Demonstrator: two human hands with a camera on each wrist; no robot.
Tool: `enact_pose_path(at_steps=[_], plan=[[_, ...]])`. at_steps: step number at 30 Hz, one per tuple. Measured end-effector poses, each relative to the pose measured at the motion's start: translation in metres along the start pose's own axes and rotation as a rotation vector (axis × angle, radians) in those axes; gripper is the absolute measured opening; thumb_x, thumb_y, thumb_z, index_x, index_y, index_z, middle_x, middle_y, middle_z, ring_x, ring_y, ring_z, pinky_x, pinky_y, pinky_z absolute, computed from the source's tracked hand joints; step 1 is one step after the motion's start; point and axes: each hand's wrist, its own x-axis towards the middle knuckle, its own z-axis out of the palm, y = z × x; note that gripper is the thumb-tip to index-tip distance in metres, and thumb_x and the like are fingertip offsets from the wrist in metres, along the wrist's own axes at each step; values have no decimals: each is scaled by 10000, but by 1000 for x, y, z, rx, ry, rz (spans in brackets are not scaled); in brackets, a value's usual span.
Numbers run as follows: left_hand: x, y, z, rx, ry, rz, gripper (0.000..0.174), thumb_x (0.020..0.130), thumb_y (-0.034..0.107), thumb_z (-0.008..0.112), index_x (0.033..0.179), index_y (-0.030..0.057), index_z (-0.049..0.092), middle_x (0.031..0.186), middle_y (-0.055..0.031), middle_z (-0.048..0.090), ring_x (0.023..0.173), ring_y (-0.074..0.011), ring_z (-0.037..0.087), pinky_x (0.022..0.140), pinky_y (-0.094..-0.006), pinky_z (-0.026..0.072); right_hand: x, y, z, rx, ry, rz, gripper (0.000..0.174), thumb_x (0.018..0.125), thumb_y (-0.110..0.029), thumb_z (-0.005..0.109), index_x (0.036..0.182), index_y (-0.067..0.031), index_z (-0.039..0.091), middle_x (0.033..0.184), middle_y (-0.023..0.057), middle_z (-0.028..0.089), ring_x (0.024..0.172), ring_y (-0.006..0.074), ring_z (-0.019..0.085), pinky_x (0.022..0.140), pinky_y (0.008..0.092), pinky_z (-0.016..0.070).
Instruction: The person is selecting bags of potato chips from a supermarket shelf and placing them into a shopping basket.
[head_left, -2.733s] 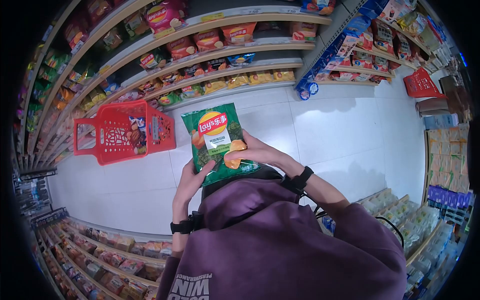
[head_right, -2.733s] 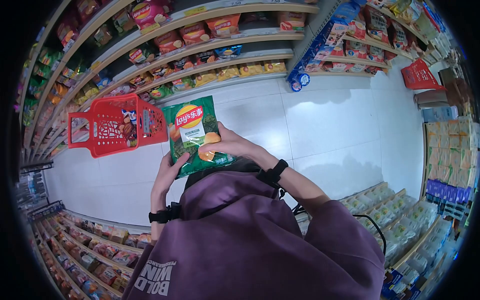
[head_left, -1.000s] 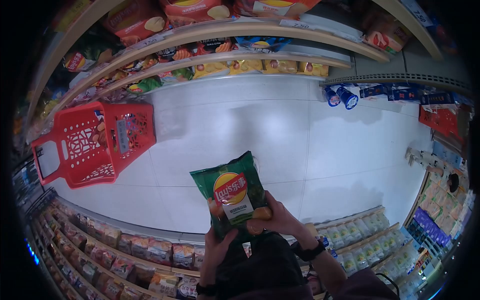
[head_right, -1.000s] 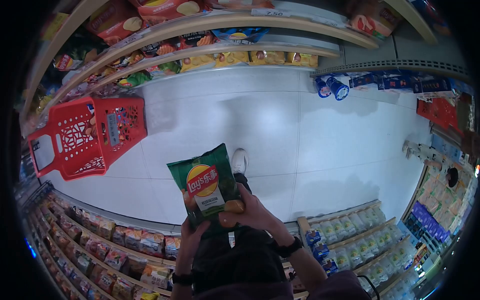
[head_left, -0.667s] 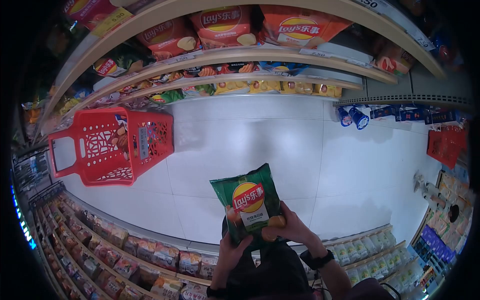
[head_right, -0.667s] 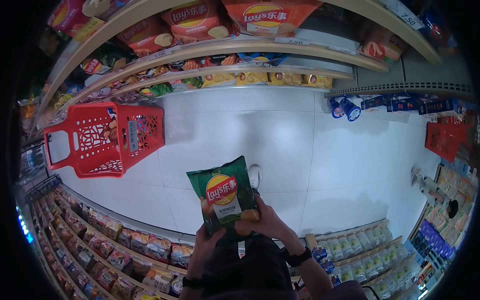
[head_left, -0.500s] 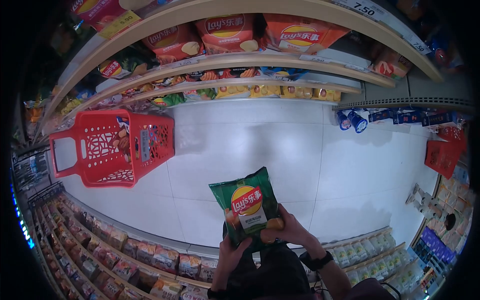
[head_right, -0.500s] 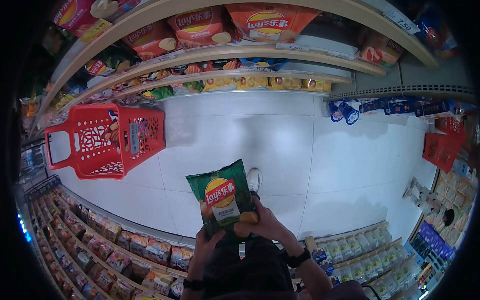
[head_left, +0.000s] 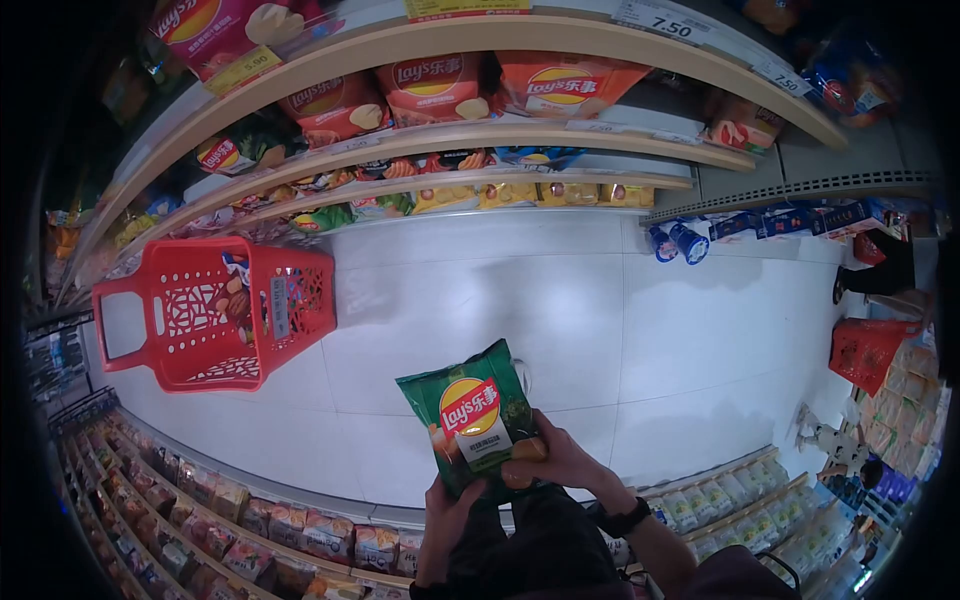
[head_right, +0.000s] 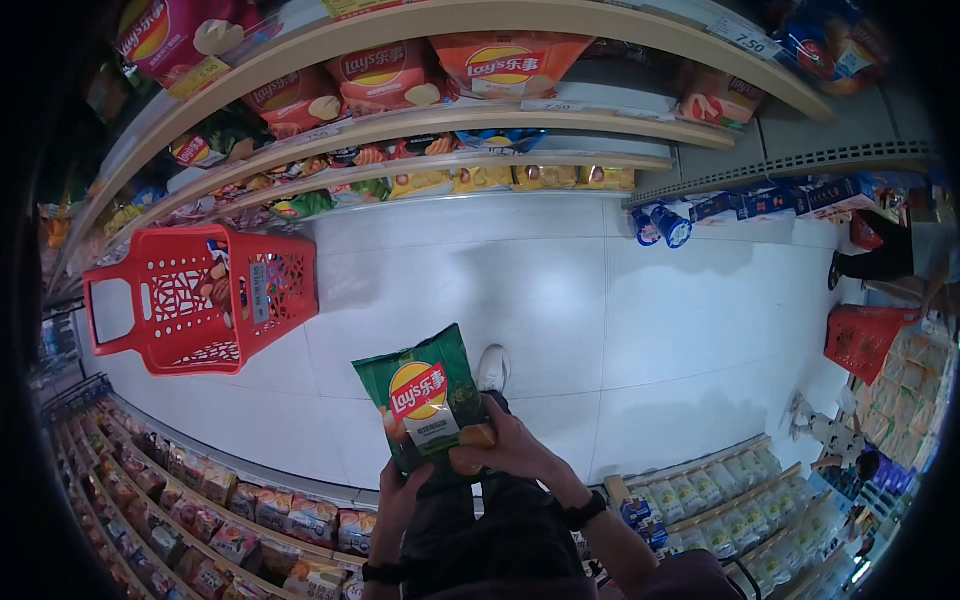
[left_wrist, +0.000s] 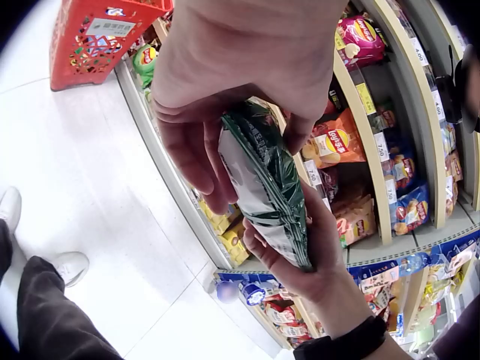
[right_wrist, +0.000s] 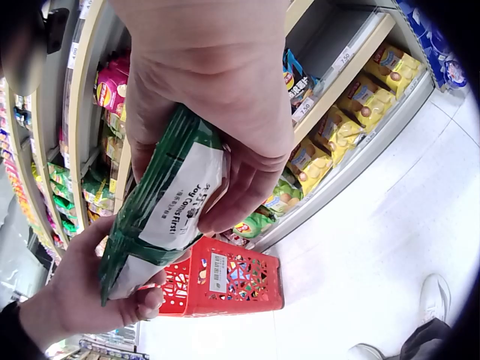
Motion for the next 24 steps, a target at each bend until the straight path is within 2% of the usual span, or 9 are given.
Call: enact_pose_path(at_steps=[2, 5, 14, 19, 24], plan=[[-2, -1, -3, 14, -8, -4, 437, 824, 89, 693, 1193, -71, 523, 1054, -98, 638, 942, -142, 586, 825, -284, 487, -2, -1, 2, -13, -1, 1, 718, 740, -308, 795, 1278, -37, 406, 1138, 170, 612, 1065, 274, 606, 890, 374, 486], [-5, -3, -6, 6, -21, -9, 438, 826, 89, 692, 1196, -72, 520, 1066, -96, 636, 948, -142, 585, 830, -282, 485, -5, -2, 5, -29, -7, 13, 733, 747, -249, 797, 1318, -39, 389, 1168, 137, 613, 1091, 226, 593, 924, 362, 480], [-15, -5, -7, 32, -19, 2, 437, 823, 90, 699, 1194, -64, 527, 1063, -96, 643, 953, -139, 594, 835, -284, 488, -12, -2, 10, -68, 7, -7, 745, 747, -293, 793, 1303, -34, 371, 1132, 160, 624, 1073, 252, 606, 893, 368, 484], [-24, -1, -13, 121, -5, 34, 417, 826, 100, 699, 1173, -68, 542, 1056, -108, 655, 954, -140, 599, 843, -293, 489, -11, 3, 18, -55, -27, -61, 778, 750, -279, 796, 1323, -21, 337, 1122, 153, 632, 1052, 228, 617, 890, 350, 490], [-29, -17, -27, 118, 23, 32, 425, 824, 151, 710, 1180, -24, 559, 1033, -110, 669, 942, -142, 608, 837, -297, 491, -11, 4, 29, -86, -52, -127, 843, 751, -288, 798, 1368, -14, 293, 1141, 157, 623, 1070, 233, 612, 898, 355, 490]])
